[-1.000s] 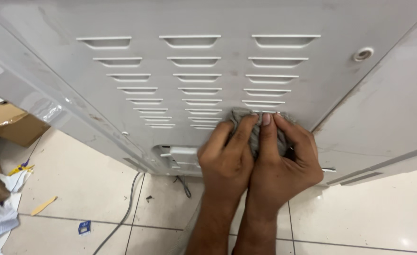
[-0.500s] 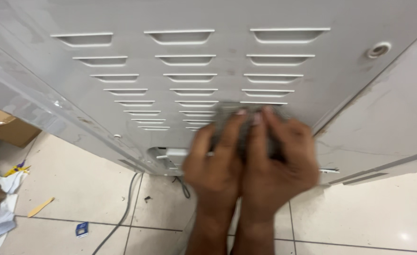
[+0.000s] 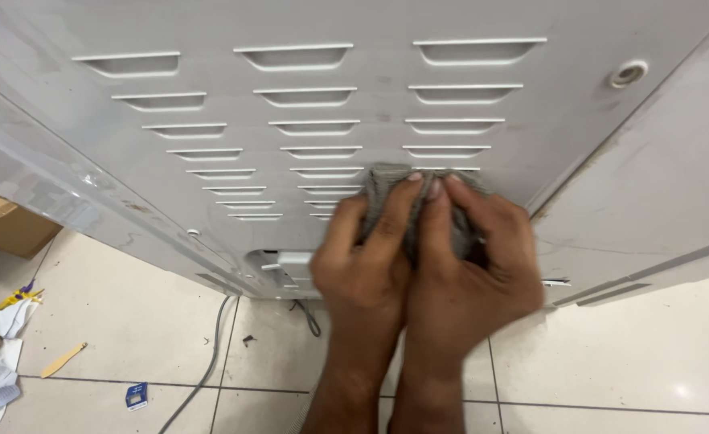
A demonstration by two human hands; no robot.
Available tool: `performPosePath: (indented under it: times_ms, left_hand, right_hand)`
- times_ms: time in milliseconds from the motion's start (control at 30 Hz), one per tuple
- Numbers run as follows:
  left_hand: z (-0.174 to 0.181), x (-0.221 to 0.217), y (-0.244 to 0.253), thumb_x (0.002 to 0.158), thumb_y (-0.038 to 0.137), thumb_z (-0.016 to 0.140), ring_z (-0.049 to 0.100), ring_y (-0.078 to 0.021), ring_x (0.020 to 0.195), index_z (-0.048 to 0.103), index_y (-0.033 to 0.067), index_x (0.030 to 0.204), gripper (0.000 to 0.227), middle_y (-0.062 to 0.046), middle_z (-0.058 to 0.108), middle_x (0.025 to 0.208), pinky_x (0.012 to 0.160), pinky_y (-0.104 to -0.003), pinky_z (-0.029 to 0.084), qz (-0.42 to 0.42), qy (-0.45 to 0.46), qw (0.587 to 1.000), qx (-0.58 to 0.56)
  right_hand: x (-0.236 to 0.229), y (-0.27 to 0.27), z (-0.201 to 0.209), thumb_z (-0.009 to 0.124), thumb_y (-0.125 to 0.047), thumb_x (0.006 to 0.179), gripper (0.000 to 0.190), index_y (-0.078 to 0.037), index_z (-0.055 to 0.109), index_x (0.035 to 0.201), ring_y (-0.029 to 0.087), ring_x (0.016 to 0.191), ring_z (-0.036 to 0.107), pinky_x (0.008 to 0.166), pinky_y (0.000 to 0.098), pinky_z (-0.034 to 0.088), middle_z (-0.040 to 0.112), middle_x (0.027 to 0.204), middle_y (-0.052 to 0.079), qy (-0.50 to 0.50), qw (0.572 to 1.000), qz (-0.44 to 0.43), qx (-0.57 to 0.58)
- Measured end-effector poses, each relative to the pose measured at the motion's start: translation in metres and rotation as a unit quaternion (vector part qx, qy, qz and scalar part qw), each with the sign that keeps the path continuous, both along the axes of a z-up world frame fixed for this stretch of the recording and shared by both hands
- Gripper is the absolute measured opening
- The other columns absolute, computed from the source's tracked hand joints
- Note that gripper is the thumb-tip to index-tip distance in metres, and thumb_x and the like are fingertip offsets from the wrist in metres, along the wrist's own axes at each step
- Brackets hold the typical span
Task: The person uses a grey cloth to wipe the exterior surfaces of a white appliance, focusing on the lower corners, side vents, and top edge. The person moves around the appliance to reach different areas, scrubbing the surface with both hands.
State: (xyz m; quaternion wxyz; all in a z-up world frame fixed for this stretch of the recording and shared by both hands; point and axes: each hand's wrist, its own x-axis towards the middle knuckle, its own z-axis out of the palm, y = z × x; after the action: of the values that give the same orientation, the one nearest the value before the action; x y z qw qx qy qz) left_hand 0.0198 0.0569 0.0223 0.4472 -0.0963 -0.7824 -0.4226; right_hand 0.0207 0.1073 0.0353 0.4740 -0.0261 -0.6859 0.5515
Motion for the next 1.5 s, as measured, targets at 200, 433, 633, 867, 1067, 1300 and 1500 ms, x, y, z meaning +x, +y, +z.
performPosePath:
  times_ms: [200,433,633,867,1067,1300,1500]
  left_hand:
    - [0.016,-0.006,0.0,0.101,0.006,0.073,0.073,-0.0186,0.094,0.066,0.0183,0.137,0.038,-0.008,0.066,0.108,0.072,-0.028,0.063,0.014,0.057,0.997,-0.046]
    - [0.011,0.0,0.003,0.102,0.009,0.075,0.072,-0.0132,0.086,0.067,0.0193,0.139,0.038,-0.004,0.064,0.102,0.07,-0.025,0.062,0.016,-0.005,0.999,-0.039]
    - [0.015,0.001,-0.01,0.101,0.012,0.075,0.074,-0.0109,0.085,0.069,0.0213,0.135,0.036,-0.002,0.065,0.1,0.068,-0.023,0.063,0.022,0.0,0.999,-0.023]
    - [0.018,-0.002,-0.003,0.106,0.008,0.072,0.072,-0.0152,0.088,0.065,0.0142,0.14,0.035,-0.006,0.062,0.105,0.072,-0.027,0.063,-0.027,0.039,0.996,-0.074]
    - [0.031,-0.007,-0.008,0.103,0.009,0.072,0.072,-0.0143,0.085,0.066,0.0186,0.136,0.035,-0.005,0.062,0.102,0.066,-0.024,0.064,0.014,0.024,1.0,-0.008]
    - [0.047,0.001,-0.013,0.103,0.01,0.075,0.071,-0.0137,0.081,0.066,0.016,0.137,0.036,-0.004,0.063,0.101,0.068,-0.025,0.062,0.016,0.026,0.996,-0.078]
    - [0.039,-0.005,-0.006,0.105,0.007,0.072,0.073,-0.014,0.087,0.066,0.0139,0.133,0.029,-0.004,0.065,0.104,0.072,-0.024,0.064,-0.008,0.052,0.998,-0.039]
  right_hand:
    - [-0.006,0.005,0.012,0.078,0.003,0.102,0.01,-0.001,0.075,0.111,0.012,0.09,0.069,0.071,0.0198,0.056,0.069,0.105,0.007,0.02,0.999,-0.037,-0.03]
    - [-0.004,0.009,0.016,0.08,0.002,0.095,0.01,-0.001,0.076,0.103,0.012,0.08,0.066,0.064,0.0205,0.05,0.07,0.097,0.01,-0.044,0.997,-0.057,0.006]
    - [-0.008,-0.008,0.021,0.08,0.003,0.104,0.008,0.001,0.073,0.108,0.013,0.09,0.073,0.077,0.021,0.06,0.074,0.103,0.011,0.023,1.0,-0.002,-0.004]
    - [-0.009,0.01,0.017,0.077,0.004,0.102,0.009,-0.002,0.073,0.108,0.011,0.087,0.074,0.074,0.0199,0.06,0.074,0.103,0.009,0.038,0.998,-0.006,-0.041]
    - [-0.012,-0.011,0.05,0.084,0.006,0.091,0.014,-0.001,0.077,0.101,0.013,0.073,0.061,0.058,0.0208,0.044,0.069,0.093,0.014,0.002,0.998,-0.056,0.008]
    - [-0.01,-0.007,0.053,0.078,0.002,0.103,0.007,0.0,0.072,0.106,0.011,0.084,0.072,0.072,0.0209,0.058,0.074,0.099,0.009,0.064,0.997,0.021,-0.048]
    - [-0.01,0.004,0.022,0.079,0.005,0.097,0.009,0.003,0.073,0.104,0.012,0.085,0.069,0.072,0.0218,0.055,0.072,0.095,0.01,0.03,0.999,-0.016,-0.005]
